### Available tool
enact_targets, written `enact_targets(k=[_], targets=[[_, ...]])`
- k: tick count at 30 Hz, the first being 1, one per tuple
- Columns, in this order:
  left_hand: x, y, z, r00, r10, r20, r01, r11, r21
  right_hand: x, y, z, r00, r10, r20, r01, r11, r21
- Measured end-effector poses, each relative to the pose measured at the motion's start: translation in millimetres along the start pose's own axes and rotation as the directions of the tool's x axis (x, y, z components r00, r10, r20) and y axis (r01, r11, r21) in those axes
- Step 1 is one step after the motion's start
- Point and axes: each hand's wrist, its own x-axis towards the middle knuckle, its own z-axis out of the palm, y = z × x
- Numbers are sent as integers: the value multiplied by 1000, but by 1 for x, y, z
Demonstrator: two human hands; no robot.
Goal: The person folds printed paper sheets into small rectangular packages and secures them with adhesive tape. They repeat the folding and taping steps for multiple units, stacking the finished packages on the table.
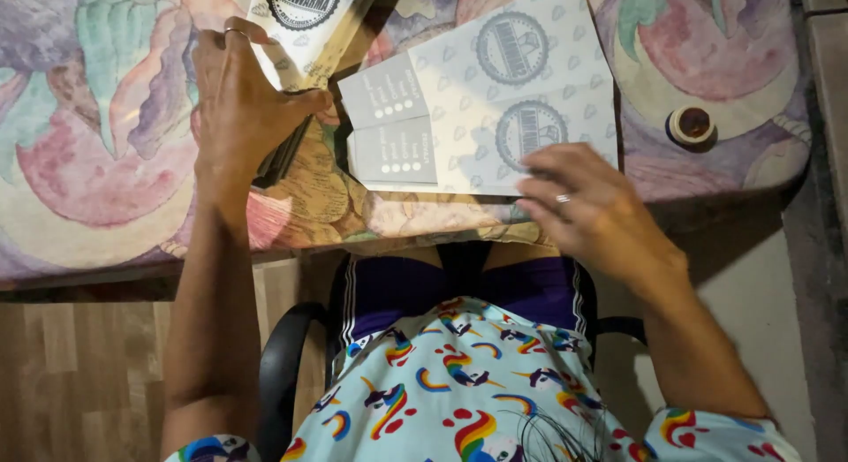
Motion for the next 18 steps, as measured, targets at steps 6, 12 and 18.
enact_targets(k=[6,12,18], targets=[[-3,16,-5,998,-41,-48,47,992,113,14,-5,0,999,-16,51,22,993,-117],[-19,34,9,753,519,-404,-507,849,146,17,-2,0,998,-41,46,45,993,-108],[-60,63,27,712,691,-127,-702,692,-168,10,11,5,999,-27,46,27,1000,5]])
